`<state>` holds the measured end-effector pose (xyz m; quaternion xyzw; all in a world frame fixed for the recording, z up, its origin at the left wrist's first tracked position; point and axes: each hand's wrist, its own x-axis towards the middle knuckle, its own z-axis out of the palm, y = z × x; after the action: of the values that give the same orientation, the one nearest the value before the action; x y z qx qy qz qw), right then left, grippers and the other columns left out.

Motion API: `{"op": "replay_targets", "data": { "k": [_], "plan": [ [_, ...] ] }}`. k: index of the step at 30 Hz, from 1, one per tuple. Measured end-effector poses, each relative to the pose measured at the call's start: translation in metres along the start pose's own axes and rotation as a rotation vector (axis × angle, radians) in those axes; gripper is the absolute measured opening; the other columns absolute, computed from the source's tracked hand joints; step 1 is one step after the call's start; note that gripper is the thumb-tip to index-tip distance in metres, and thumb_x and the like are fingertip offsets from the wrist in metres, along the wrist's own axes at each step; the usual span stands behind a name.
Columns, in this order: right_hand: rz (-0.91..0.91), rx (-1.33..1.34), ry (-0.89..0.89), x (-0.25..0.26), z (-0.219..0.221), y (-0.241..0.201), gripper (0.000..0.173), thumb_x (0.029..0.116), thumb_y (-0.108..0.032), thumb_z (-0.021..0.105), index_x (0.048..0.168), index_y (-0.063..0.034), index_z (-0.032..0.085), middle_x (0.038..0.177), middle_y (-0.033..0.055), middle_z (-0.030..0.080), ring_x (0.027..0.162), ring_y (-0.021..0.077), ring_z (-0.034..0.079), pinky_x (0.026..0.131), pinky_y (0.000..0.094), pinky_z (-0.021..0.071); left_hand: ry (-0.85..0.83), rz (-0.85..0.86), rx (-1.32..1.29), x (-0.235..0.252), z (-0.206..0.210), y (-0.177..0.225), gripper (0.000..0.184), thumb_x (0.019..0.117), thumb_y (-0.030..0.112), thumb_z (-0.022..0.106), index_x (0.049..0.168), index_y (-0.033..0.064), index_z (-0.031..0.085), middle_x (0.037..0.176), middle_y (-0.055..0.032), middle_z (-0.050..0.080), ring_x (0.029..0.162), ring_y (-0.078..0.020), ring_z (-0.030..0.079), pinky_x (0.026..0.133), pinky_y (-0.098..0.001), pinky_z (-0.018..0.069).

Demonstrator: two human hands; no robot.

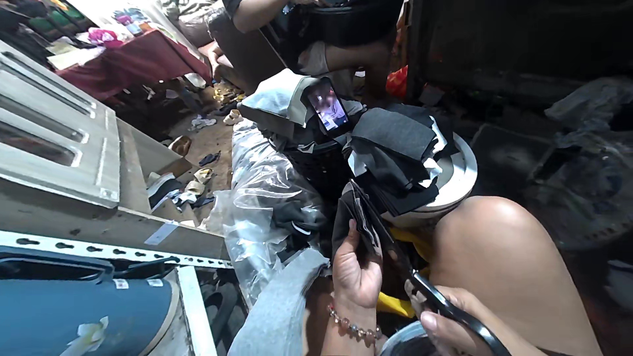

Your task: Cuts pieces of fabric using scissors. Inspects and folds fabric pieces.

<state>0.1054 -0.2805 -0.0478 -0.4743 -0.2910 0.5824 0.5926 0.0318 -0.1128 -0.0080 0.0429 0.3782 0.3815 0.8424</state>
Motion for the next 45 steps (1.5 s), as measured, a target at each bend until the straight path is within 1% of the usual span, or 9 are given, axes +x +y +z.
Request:
{"op": "replay_targets", "data": {
  "k": [8,16,26,31,34,36,38,41,45],
  "plan": [
    [-0.185,-0.189,0.412,-0.007,-0.049,-0.021,0.035,0.0892,-0.055,0.070,0.100,-0.0217,0.068,0.065,-0.0139,0.060,0.051,-0.0019,0.056,0.048,0.0164,0.0489,0.044,0.046,0.678,0.005,-0.049,0.010,0.016,0.0938,-0.004,0.065,0.110,-0.0065,0.063,0.099,-0.0157,0.072,0.092,-0.0217,0.071,0.085,-0.0379,0.0599],
    [-0.287,-0.234,0.689,0.002,-0.089,-0.036,0.036,0.0824,-0.056,0.074,0.093,-0.0217,0.071,0.062,-0.0032,0.056,0.045,0.0047,0.051,0.042,0.0174,0.0448,-0.007,0.119,0.892,0.012,-0.057,0.008,0.030,0.0906,-0.009,0.067,0.119,-0.0064,0.058,0.105,-0.0154,0.071,0.095,-0.0184,0.071,0.085,-0.0335,0.0610],
    [-0.264,-0.150,0.730,0.012,-0.110,-0.021,0.041,0.0799,-0.057,0.077,0.095,-0.0191,0.067,0.061,-0.0078,0.056,0.046,0.0030,0.054,0.043,0.0175,0.0476,-0.583,0.664,1.043,0.027,0.096,0.047,0.029,0.0937,-0.002,0.066,0.119,0.0118,0.065,0.108,0.0012,0.073,0.100,-0.0112,0.071,0.089,-0.0338,0.0607],
    [-0.318,-0.218,0.708,0.010,-0.117,-0.014,0.047,0.0838,-0.060,0.073,0.101,-0.0170,0.067,0.064,-0.0101,0.057,0.048,0.0026,0.053,0.044,0.0190,0.0476,-0.576,0.371,0.930,0.049,0.151,0.018,0.030,0.0965,0.011,0.066,0.124,0.0137,0.056,0.102,-0.0003,0.068,0.090,-0.0116,0.068,0.079,-0.0326,0.0597],
    [-0.300,-0.148,0.722,0.008,-0.112,-0.021,0.029,0.0902,-0.039,0.068,0.103,-0.0141,0.062,0.067,-0.0120,0.059,0.053,0.0009,0.057,0.051,0.0174,0.0511,-0.414,0.028,1.117,0.065,0.129,-0.009,0.038,0.1002,0.010,0.061,0.135,0.0055,0.048,0.108,-0.0118,0.064,0.088,-0.0185,0.067,0.077,-0.0335,0.0580],
    [-0.242,-0.102,0.734,0.010,-0.110,-0.027,0.021,0.0949,-0.032,0.060,0.103,-0.0131,0.058,0.067,-0.0115,0.056,0.054,0.0009,0.057,0.052,0.0167,0.0520,-0.470,-0.079,1.208,0.063,0.100,-0.005,0.056,0.1016,0.010,0.060,0.153,0.0029,0.037,0.134,-0.0200,0.059,0.114,-0.0253,0.064,0.094,-0.0388,0.0549],
    [-0.186,-0.057,0.777,0.013,-0.104,-0.032,0.018,0.1012,-0.029,0.051,0.099,-0.0127,0.057,0.069,-0.0095,0.057,0.055,0.0015,0.057,0.052,0.0165,0.0510,-0.581,-0.014,1.304,0.047,0.071,0.020,0.058,0.1005,0.013,0.060,0.153,-0.0011,0.039,0.145,-0.0202,0.054,0.128,-0.0243,0.059,0.103,-0.0377,0.0517],
    [-0.119,0.009,0.786,0.023,-0.101,-0.037,0.024,0.1082,-0.024,0.043,0.103,-0.0090,0.061,0.078,-0.0041,0.062,0.062,0.0044,0.061,0.056,0.0196,0.0539,-0.711,0.346,1.494,0.025,0.022,0.083,0.045,0.1020,0.024,0.058,0.138,-0.0038,0.058,0.131,-0.0121,0.068,0.119,-0.0170,0.067,0.103,-0.0347,0.0554],
    [-0.099,0.001,0.768,0.049,-0.094,-0.041,0.024,0.1059,-0.013,0.043,0.093,-0.0076,0.063,0.076,-0.0035,0.064,0.064,0.0054,0.061,0.060,0.0222,0.0530,-0.213,0.453,1.954,-0.012,-0.042,0.161,0.044,0.1043,0.022,0.055,0.139,-0.0053,0.058,0.133,-0.0232,0.064,0.125,-0.0319,0.062,0.110,-0.0469,0.0467]
  ]
}}
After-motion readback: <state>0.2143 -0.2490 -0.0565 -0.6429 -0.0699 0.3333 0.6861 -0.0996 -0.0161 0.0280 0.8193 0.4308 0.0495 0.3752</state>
